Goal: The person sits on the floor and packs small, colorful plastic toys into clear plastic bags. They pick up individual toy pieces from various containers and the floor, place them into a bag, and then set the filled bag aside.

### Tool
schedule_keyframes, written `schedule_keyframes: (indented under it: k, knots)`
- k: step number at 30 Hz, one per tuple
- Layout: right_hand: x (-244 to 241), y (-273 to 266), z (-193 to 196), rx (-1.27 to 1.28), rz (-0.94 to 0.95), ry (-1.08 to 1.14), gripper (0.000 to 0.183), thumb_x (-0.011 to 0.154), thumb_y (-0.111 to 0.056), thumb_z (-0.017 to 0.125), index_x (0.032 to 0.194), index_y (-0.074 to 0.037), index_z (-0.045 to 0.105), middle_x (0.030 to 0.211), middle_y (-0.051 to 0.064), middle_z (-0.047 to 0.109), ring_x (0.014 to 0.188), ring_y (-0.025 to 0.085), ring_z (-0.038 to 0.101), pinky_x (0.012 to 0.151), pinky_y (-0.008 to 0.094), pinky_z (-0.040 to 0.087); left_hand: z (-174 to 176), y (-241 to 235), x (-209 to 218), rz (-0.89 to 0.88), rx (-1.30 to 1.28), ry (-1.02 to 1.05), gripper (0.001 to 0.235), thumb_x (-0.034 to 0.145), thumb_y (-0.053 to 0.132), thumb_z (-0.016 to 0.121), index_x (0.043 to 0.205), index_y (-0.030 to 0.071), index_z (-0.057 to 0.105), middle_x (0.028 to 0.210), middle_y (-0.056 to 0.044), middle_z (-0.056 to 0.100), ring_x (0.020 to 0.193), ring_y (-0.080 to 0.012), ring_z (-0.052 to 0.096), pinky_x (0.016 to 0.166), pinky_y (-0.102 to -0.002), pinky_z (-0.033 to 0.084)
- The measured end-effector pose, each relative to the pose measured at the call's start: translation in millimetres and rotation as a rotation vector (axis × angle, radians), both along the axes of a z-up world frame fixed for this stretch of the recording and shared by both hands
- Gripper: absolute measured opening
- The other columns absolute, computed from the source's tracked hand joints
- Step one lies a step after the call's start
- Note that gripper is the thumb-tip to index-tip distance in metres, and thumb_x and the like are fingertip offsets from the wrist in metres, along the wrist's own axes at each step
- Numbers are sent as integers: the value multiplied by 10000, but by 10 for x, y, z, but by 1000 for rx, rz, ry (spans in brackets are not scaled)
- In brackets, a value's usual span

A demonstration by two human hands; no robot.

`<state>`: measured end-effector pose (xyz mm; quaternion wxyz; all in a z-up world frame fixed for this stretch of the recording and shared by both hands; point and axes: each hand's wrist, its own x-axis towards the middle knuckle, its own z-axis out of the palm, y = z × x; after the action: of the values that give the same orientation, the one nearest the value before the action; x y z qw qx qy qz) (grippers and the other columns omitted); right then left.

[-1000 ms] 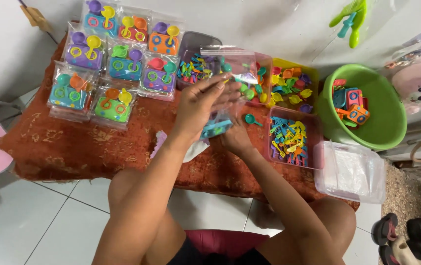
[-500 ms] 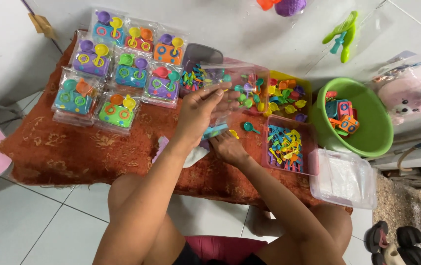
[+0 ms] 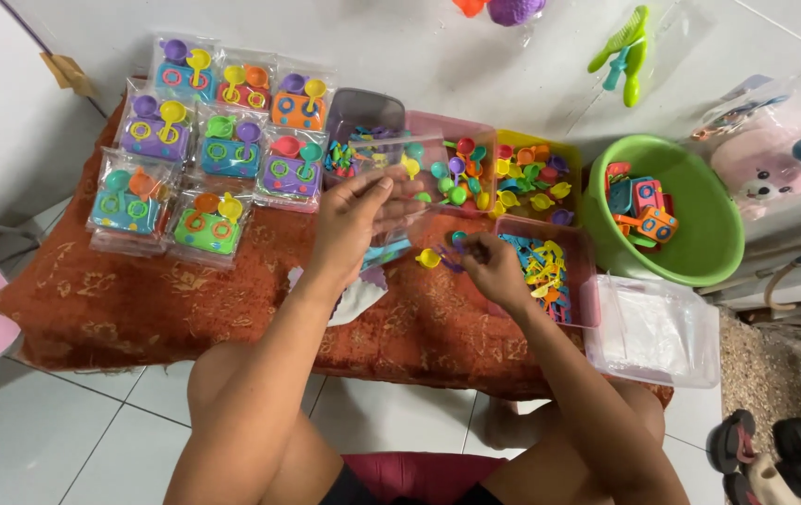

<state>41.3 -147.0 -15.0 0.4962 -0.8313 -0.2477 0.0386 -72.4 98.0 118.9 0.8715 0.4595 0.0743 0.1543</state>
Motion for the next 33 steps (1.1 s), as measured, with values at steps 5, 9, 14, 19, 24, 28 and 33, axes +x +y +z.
schedule_keyframes:
  k: [5, 9, 14, 19, 24, 28, 33]
  knots:
    - [-13, -82, 396, 283, -59, 263, 211, 797, 51, 705, 1006, 30, 725, 803, 111, 689, 719, 157, 709, 694, 306, 602, -19, -201, 65, -61, -32, 85, 271, 978, 116, 602, 1210, -3, 680, 1094, -253, 744, 922, -378, 756, 764, -468, 646]
    - [213, -175, 309, 382, -67, 277, 148, 833, 52, 741, 974, 32, 702, 832, 76, 666, 760, 136, 696, 720, 277, 589, -106, -312, 153, -55, -30, 110, 288, 974, 133, 605, 1215, -5, 681, 1089, -262, 743, 912, -385, 755, 756, -484, 647]
    - [93, -176, 721, 393, -80, 155, 266, 871, 90, 718, 1127, 74, 644, 870, 108, 641, 781, 148, 677, 708, 269, 585, -225, -435, 242, -69, -53, 145, 253, 986, 151, 600, 1178, 7, 680, 1052, -263, 748, 899, -388, 752, 755, -488, 649]
    - [165, -289, 748, 356, -83, 64, 242, 903, 101, 670, 1136, 37, 674, 863, 105, 635, 784, 125, 648, 697, 255, 563, -265, -540, 290, -179, -7, 120, 270, 990, 125, 584, 1214, 3, 673, 1083, -270, 741, 921, -382, 756, 770, -483, 645]
    - [201, -390, 789, 343, 30, 22, 213, 1039, -144, 633, 1017, 34, 747, 950, 159, 700, 902, 152, 615, 811, 353, 557, -250, -647, 296, -307, 73, 79, 320, 993, 107, 557, 1282, 16, 660, 1092, -252, 743, 944, -350, 757, 782, -451, 647]
    - [166, -397, 719, 493, 25, 28, 90, 929, -6, 743, 952, 75, 713, 908, 149, 676, 872, 150, 624, 802, 299, 565, -222, -827, 248, -346, 166, 107, 325, 984, 143, 604, 1271, 5, 672, 1093, -227, 735, 942, -306, 744, 767, -390, 637]
    - [71, -382, 915, 545, -24, 27, 39, 905, 101, 744, 930, 99, 714, 873, 145, 669, 863, 145, 651, 791, 291, 590, -565, -932, 368, -313, 177, 212, 298, 936, 124, 707, 1200, -14, 705, 971, -181, 751, 795, -272, 773, 572, -304, 635]
